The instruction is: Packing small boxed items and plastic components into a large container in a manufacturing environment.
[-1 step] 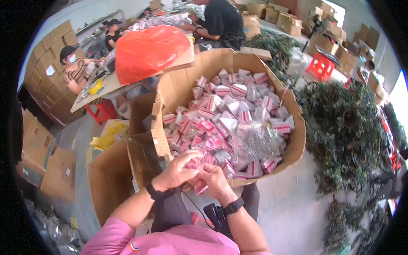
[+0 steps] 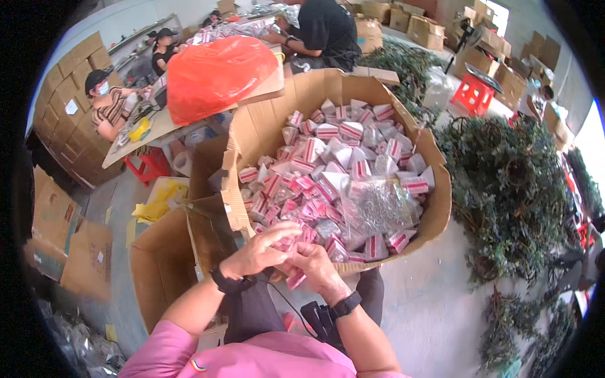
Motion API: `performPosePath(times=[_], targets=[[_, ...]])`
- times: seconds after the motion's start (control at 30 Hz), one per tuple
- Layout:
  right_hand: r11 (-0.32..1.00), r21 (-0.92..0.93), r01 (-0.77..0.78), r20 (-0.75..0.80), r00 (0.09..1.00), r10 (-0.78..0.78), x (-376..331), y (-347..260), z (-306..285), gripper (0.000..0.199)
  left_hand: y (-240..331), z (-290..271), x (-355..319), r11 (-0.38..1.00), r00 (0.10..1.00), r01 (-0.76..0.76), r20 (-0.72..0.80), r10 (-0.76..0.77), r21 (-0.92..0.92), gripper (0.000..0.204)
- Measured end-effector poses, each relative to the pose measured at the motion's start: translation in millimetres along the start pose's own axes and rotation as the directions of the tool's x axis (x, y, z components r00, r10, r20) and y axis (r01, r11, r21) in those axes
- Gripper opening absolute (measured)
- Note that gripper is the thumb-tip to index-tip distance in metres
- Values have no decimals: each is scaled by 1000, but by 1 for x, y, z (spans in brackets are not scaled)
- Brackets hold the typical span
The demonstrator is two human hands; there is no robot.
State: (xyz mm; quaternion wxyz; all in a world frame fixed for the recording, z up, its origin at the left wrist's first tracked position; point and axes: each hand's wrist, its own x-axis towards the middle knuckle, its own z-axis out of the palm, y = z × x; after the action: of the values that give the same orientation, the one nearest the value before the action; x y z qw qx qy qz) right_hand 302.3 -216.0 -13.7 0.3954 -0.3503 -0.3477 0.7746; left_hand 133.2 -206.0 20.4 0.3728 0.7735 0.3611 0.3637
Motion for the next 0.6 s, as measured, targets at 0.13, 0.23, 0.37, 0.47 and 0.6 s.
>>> performPosePath(times=[0.13,0.23,0.37,0.47,0.6], targets=[[995,77,-67,153,987,55,-8,2,-4,17,15,-8,-4,975,944,223,248,-218,7,40],[984,129,-120,177,979,96,-8,14,-7,16,14,-8,-12,993,973,-1,230,-27,121,34],[970,149,-194,216,963,159,-11,21,-13,17,29,-8,-18,917,974,-162,210,89,365,13],[989,-27,-148,160,976,150,-17,6,-1,13,10,3,-33,970,989,49,121,-80,237,9],[738,-624,258,119,964,-236,-24,8,11,9,13,16,-31,869,890,454,70,-450,-198,21]])
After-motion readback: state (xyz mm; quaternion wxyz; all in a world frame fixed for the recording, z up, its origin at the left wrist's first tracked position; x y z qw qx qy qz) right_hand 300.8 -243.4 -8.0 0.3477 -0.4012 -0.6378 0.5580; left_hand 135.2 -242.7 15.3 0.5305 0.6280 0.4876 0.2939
